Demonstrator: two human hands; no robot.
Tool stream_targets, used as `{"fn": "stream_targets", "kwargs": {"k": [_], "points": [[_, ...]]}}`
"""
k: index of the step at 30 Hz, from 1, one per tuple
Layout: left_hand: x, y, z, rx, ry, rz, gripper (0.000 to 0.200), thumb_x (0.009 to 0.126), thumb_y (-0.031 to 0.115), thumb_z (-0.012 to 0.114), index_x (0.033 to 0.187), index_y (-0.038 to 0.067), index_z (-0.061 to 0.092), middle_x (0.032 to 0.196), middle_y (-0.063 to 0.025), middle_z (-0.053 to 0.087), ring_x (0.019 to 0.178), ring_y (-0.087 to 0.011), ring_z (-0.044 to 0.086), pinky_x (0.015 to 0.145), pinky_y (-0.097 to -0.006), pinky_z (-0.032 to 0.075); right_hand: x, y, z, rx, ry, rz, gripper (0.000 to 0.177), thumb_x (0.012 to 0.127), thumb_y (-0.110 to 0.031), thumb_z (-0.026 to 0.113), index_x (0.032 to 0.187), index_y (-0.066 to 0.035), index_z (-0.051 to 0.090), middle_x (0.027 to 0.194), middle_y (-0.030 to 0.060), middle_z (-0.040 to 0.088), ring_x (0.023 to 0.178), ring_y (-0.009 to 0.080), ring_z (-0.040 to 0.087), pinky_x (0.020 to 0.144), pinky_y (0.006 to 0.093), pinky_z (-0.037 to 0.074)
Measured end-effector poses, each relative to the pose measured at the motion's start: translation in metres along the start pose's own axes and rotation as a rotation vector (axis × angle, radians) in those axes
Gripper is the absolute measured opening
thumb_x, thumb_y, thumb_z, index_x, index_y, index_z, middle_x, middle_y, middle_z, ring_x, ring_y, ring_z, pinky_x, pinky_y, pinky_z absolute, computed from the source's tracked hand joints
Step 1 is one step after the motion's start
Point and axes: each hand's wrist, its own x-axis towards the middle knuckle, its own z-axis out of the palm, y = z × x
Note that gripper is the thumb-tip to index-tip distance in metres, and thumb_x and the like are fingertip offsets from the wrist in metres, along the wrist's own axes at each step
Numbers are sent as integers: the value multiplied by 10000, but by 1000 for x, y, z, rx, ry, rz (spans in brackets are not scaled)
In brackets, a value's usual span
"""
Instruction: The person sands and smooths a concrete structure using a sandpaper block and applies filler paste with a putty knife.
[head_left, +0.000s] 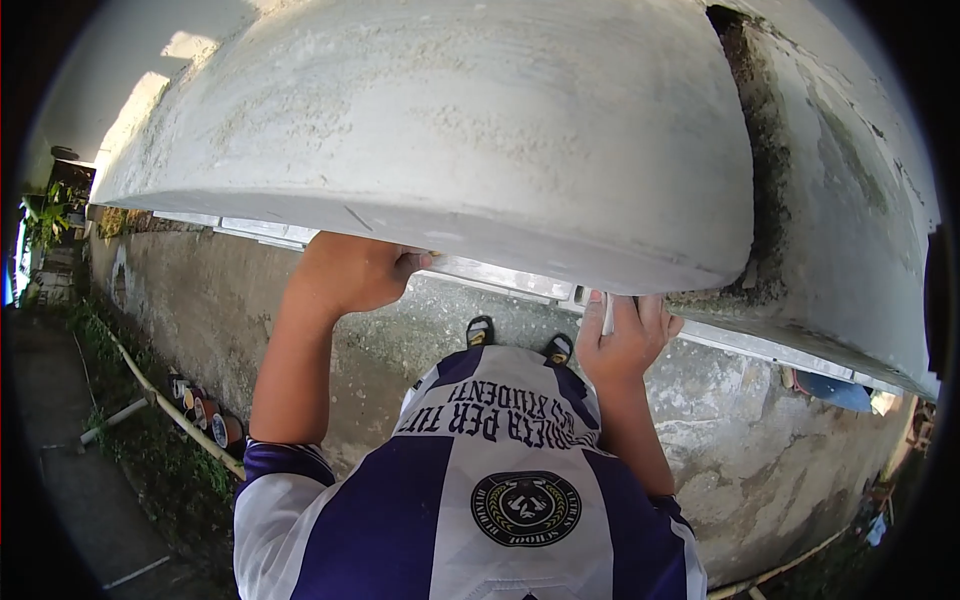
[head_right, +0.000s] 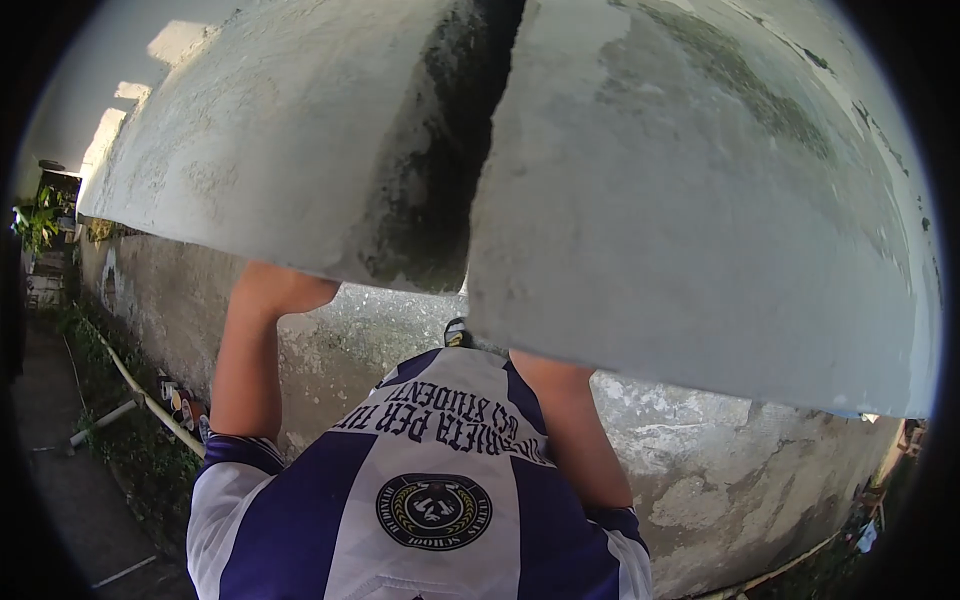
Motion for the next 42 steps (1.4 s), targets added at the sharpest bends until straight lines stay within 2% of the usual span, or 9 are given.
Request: {"fn": "stream_targets", "kwargs": {"k": [5,13,17,26,29,32,36,39,42], "points": [[12,-1,8,-66,94,80,273,859,245,746,1090,100,740,966,-129,739,942,-374,699,809,-480,546,2,-1,0,-24,29,-18,292,849,-210,672,1079,-60,771,1313,160,643,1200,344,569,967,439,324],[60,74,38,-187,131,248,241,866,232,724,1062,95,753,967,-138,739,920,-381,693,802,-483,540,-2,5,3,3,41,-36,284,857,-215,664,1064,-51,769,1314,170,642,1201,367,562,1003,464,330],[42,41,25,-224,-22,185,281,885,255,718,1121,106,747,1055,-148,737,1021,-382,677,890,-471,529,-7,4,6,32,-5,72,284,854,-224,670,1069,-71,775,1270,168,669,1195,374,577,1044,482,320],[21,19,13,85,237,124,300,866,250,735,1133,112,746,1100,-142,733,1052,-380,671,922,-461,525,2,-2,-5,-58,-18,-35,290,839,-222,684,1076,-83,779,1221,158,689,1173,355,597,1038,461,306],[21,35,-12,-20,31,-46,289,871,269,737,1106,101,749,1079,-142,734,1052,-381,671,916,-464,524,-3,-1,0,15,-29,39,276,835,-211,679,1057,-80,777,1250,159,671,1133,345,596,960,443,328],[20,18,9,-61,-20,-8,293,876,293,742,1090,93,749,1057,-144,736,1043,-384,672,902,-469,527,1,3,3,-17,47,-24,253,831,-201,675,1027,-72,770,1263,156,658,1101,328,594,906,427,323],[22,9,17,-119,10,30,312,888,314,733,1119,105,749,1070,-140,741,1033,-382,679,894,-472,531,0,5,3,5,50,-36,237,836,-205,676,1003,-60,761,1241,160,660,1125,340,592,935,433,325],[35,14,10,-91,-128,-14,306,888,294,724,1143,125,749,1080,-138,743,1031,-376,683,890,-469,534,1,4,2,-12,67,-71,239,838,-210,679,1002,-56,759,1221,159,660,1141,348,587,954,440,325],[41,21,2,-95,-53,112,293,883,267,711,1142,136,750,1071,-141,744,1012,-373,686,878,-470,535,2,5,1,-43,75,-78,245,839,-216,680,1006,-53,758,1198,158,659,1149,352,585,969,447,325]]}}
